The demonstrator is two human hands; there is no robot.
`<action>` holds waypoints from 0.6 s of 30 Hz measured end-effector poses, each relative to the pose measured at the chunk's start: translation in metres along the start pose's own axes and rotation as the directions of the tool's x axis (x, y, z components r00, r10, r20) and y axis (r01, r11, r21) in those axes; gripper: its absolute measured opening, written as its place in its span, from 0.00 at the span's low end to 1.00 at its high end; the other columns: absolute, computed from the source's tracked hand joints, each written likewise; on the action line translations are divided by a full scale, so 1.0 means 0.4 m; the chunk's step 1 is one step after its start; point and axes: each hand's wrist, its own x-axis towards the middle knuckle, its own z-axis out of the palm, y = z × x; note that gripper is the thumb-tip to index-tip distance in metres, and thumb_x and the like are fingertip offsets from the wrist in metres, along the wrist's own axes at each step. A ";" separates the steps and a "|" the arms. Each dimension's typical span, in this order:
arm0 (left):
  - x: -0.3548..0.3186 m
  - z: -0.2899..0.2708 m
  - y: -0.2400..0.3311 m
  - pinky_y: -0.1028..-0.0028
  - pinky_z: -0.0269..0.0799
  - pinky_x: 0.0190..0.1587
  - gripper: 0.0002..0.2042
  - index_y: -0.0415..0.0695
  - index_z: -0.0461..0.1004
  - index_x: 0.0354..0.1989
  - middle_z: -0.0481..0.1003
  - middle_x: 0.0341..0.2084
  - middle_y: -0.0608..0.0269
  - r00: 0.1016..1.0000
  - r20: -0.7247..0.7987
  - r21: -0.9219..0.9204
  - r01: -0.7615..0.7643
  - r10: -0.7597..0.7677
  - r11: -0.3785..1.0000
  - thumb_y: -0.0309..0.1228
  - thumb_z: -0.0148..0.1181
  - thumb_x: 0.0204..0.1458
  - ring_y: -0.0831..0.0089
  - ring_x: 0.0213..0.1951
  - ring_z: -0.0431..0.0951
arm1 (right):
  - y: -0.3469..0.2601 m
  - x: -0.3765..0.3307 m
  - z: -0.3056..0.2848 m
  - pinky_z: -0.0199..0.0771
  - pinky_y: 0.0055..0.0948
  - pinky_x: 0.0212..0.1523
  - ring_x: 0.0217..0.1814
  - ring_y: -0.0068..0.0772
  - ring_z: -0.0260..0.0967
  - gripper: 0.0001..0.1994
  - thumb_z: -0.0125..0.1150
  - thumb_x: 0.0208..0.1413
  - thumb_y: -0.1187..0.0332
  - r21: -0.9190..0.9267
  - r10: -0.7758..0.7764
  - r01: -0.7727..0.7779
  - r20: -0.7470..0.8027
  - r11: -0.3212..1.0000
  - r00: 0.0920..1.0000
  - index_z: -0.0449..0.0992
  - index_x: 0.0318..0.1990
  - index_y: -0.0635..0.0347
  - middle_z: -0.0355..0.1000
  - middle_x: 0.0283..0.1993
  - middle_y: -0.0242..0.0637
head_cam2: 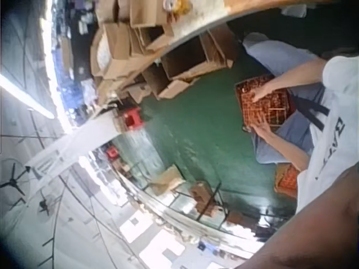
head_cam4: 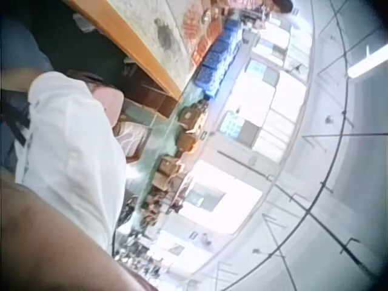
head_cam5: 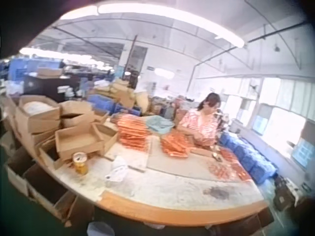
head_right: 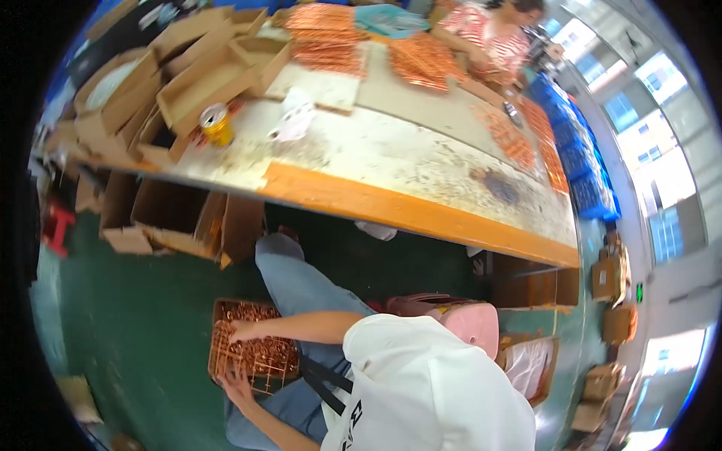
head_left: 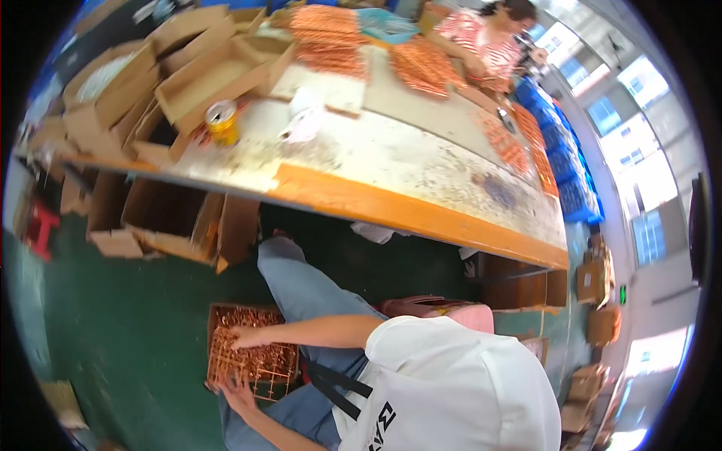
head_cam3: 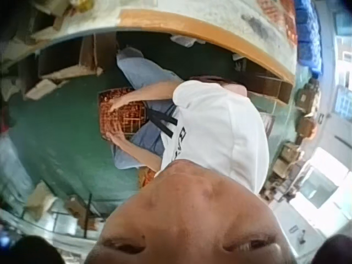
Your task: The person places small metal components into the circular slots of a copper-colored metal frame held in their lap, then moves the frame to a table.
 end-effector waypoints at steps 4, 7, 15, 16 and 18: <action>-0.098 0.209 0.146 0.58 0.49 0.64 0.26 0.45 0.51 0.63 0.50 0.62 0.55 0.965 0.049 0.286 -0.262 0.259 0.922 0.45 0.40 0.60 0.56 0.63 0.51 | -0.215 -0.180 -0.007 0.71 0.30 0.29 0.28 0.30 0.69 0.13 0.50 0.56 0.63 -0.015 -0.231 0.233 0.094 0.972 0.968 0.67 0.38 0.67 0.69 0.27 0.37; -0.168 0.521 0.153 0.57 0.52 0.63 0.26 0.44 0.52 0.62 0.55 0.60 0.52 0.944 0.180 0.291 -0.321 0.278 0.901 0.45 0.40 0.60 0.57 0.62 0.54 | -0.419 -0.437 -0.131 0.75 0.25 0.27 0.31 0.27 0.72 0.11 0.45 0.59 0.68 0.095 -0.354 0.357 -0.048 0.929 0.934 0.64 0.44 0.65 0.71 0.33 0.41; -0.412 1.157 -0.363 0.63 0.57 0.57 0.17 0.38 0.64 0.52 0.63 0.55 0.55 0.556 0.819 0.513 -0.596 -0.144 0.618 0.33 0.46 0.56 0.62 0.57 0.62 | -0.546 -1.355 -0.975 0.74 0.21 0.20 0.24 0.23 0.70 0.16 0.49 0.53 0.71 -0.155 -0.207 0.140 -0.807 0.978 0.553 0.70 0.49 0.63 0.71 0.41 0.43; -0.415 1.171 -0.438 0.65 0.58 0.56 0.12 0.37 0.69 0.45 0.66 0.52 0.54 0.471 0.857 0.504 -0.682 -0.209 0.530 0.28 0.49 0.54 0.60 0.55 0.64 | -0.500 -1.469 -1.103 0.74 0.21 0.20 0.26 0.23 0.70 0.19 0.50 0.54 0.69 -0.177 -0.247 0.182 -0.820 0.967 0.516 0.68 0.54 0.58 0.71 0.32 0.37; -0.426 1.220 -0.567 0.64 0.58 0.56 0.09 0.38 0.71 0.40 0.67 0.49 0.52 0.269 0.935 0.319 -0.921 -0.230 0.223 0.26 0.51 0.51 0.55 0.54 0.65 | -0.474 -1.594 -1.303 0.74 0.20 0.20 0.29 0.21 0.70 0.19 0.52 0.55 0.67 -0.095 -0.068 -0.022 -0.837 0.995 0.543 0.68 0.55 0.56 0.71 0.32 0.35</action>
